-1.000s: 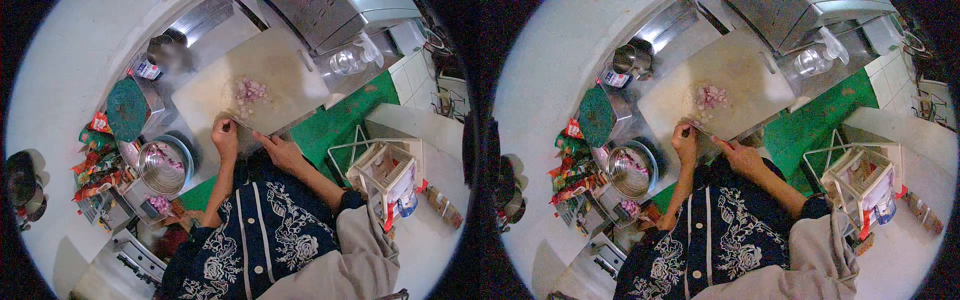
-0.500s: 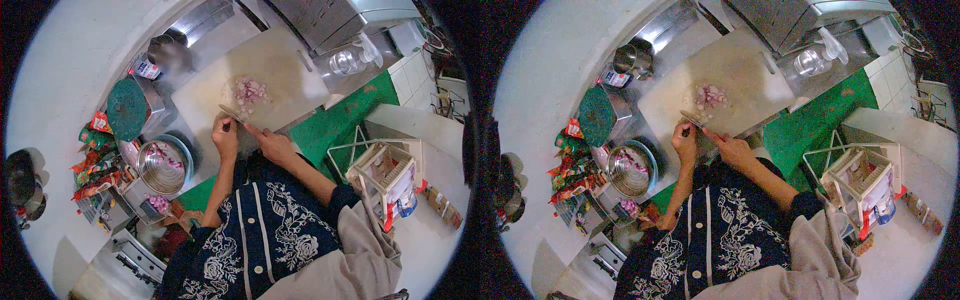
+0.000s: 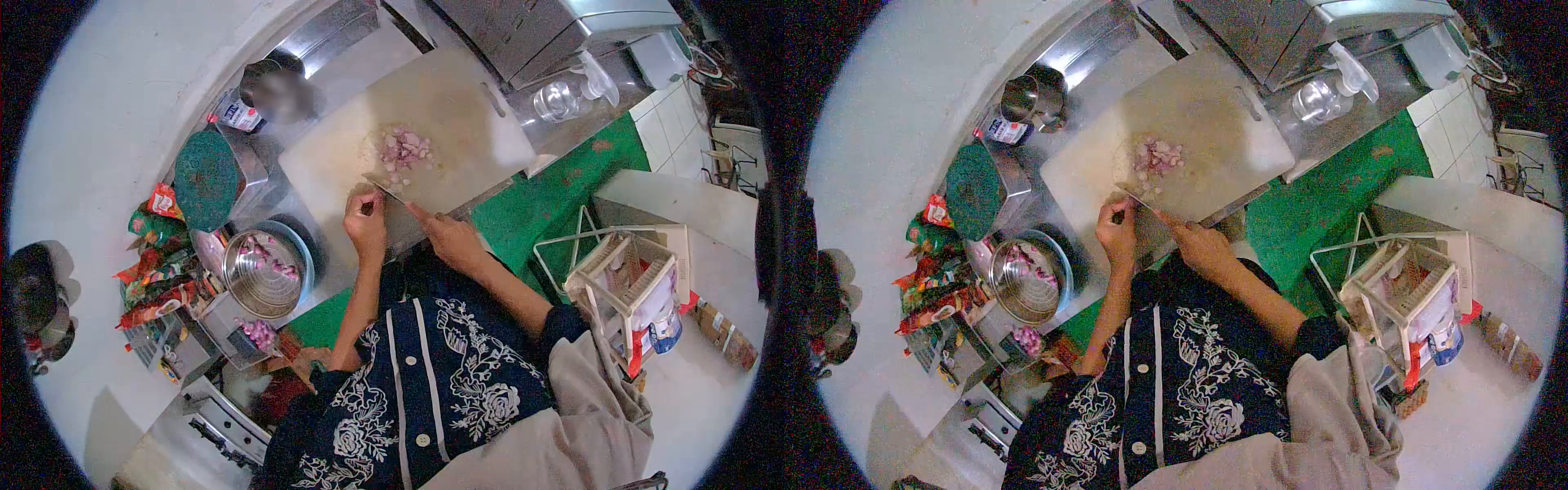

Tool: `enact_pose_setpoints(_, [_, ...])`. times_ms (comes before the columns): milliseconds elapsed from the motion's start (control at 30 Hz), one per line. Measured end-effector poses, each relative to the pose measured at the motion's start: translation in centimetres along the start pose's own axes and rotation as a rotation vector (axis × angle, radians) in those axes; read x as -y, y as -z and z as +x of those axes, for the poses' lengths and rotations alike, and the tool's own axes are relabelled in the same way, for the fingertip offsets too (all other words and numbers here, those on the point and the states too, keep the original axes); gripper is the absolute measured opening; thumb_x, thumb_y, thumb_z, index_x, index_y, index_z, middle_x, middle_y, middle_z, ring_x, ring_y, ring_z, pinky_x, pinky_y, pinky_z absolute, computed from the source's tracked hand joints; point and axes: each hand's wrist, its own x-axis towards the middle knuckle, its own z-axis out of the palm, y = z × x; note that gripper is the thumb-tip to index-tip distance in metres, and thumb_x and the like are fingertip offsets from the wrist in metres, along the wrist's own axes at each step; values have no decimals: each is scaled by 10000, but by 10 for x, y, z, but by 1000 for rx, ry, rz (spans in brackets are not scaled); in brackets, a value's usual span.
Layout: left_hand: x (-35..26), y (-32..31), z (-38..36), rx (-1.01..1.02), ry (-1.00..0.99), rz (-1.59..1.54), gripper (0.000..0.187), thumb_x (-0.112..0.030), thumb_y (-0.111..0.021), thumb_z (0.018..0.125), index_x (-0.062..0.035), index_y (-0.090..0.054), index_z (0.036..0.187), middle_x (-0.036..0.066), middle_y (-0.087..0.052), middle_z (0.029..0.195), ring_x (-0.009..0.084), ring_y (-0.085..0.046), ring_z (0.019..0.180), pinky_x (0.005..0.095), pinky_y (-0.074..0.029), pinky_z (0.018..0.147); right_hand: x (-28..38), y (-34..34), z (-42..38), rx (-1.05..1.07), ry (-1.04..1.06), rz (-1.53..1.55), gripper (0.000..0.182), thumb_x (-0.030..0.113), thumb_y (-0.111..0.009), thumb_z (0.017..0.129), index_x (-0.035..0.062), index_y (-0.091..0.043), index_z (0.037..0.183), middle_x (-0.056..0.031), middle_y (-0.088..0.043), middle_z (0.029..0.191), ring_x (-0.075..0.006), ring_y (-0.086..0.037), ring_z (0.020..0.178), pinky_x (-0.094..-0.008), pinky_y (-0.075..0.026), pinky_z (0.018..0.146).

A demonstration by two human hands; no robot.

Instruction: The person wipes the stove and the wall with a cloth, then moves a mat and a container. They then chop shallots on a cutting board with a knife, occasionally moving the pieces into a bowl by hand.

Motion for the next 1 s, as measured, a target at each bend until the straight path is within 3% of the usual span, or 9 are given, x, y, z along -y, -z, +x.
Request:
enact_pose_setpoints(133, [2, 0, 2, -2, 18, 5, 137, -117, -703, 814, 1, -644, 777, 95, -632, 786, 174, -582, 718, 304, -462, 683, -8, -4, -7, -35, 21, 81, 590, 171, -444, 928, 318, -231, 1459, -228, -608, 1034, -422, -631, 811, -506, -532, 668])
enact_pose_setpoints(233, [-1, 0, 0, -2, 66, 7, 130, -111, -706, 810, -5, -644, 770, 87, -639, 804, 167, -591, 728, 295, -468, 678, -11, 4, -20, 75, -36, 70, 565, 183, -430, 947, 313, -231, 1459, -215, -603, 995, -413, -626, 799, -496, -528, 654])
enact_pose_setpoints(333, [4, 0, 1, -3, -7, -37, 102, -89, -701, 809, -9, -644, 784, 84, -641, 812, 161, -601, 742, 287, -478, 686, -5, 5, -30, -27, -18, 47, 577, 166, -498, 917, 291, -294, 1442, -123, -546, 788, -356, -572, 655, -456, -504, 597])
enact_pose_setpoints(433, [6, 0, 0, -5, 24, -60, 82, -67, -694, 807, -5, -641, 804, 82, -644, 826, 166, -606, 754, 289, -486, 703, 2, 6, -29, 40, -18, -92, 586, 169, -507, 911, 299, -296, 1442, -116, -530, 768, -329, -570, 620, -441, -496, 536])
enact_pose_setpoints(533, [10, -1, 2, -9, 0, -53, 72, -48, -686, 805, 2, -636, 817, 91, -644, 832, 169, -610, 775, 292, -487, 723, 3, 7, -29, 78, -11, -68, 654, 129, -463, 889, 333, -224, 1463, -183, -571, 877, -389, -610, 646, -500, -514, 551])
enact_pose_setpoints(1000, [-3, 4, -1, 14, 18, -31, 65, -16, -681, 797, 18, -630, 817, 107, -636, 823, 191, -605, 760, 303, -476, 709, 4, 13, -24, 77, 33, -79, 660, 115, -473, 863, 311, -255, 1455, -189, -587, 941, -383, -629, 666, -493, -527, 558])
